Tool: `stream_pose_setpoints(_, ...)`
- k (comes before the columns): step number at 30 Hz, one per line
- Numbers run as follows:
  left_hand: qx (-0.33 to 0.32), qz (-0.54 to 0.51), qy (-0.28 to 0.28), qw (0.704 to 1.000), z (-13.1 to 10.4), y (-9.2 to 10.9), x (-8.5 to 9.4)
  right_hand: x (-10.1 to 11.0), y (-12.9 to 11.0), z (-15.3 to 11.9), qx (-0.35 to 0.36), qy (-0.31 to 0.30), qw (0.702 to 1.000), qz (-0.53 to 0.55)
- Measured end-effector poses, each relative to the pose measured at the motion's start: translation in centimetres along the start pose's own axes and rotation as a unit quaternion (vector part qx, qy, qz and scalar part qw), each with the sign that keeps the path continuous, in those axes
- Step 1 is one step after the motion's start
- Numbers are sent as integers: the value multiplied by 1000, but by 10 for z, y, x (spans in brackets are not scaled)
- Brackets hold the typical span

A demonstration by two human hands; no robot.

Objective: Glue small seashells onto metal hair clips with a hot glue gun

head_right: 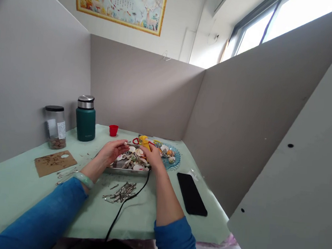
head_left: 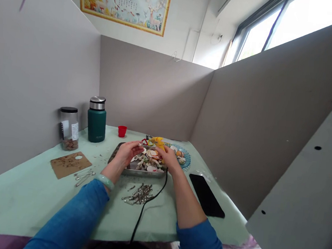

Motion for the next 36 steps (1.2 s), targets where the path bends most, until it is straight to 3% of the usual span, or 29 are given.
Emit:
stream_pose_setpoints(3,0,6,-5,1000,-1,0,1,-4,-10,-5,9,-4,990,138)
stream_pose_setpoints(6,2,21,-31,999,-2,-1,0,-10,-10,-5,-3,25,982,186)
stream_pose_setpoints(11,36,76,-96,992,-5,-8,-5,-18,2,0,-6,86,979,182)
stream_pose_setpoints(24,70,128,-161,976,-10,-15,-10,-26,1,-3,-21,84,980,177)
stream_pose_setpoints(36,-16,189,-186,964,-14,-13,-18,-29,0,-5,-47,83,962,257)
Point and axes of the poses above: each hand's wrist, its own z-axis towards the middle knuckle, its own x-axis out of the back of the hand, y = z × x, the point moved 3 cm from there along z, towards the middle knuckle
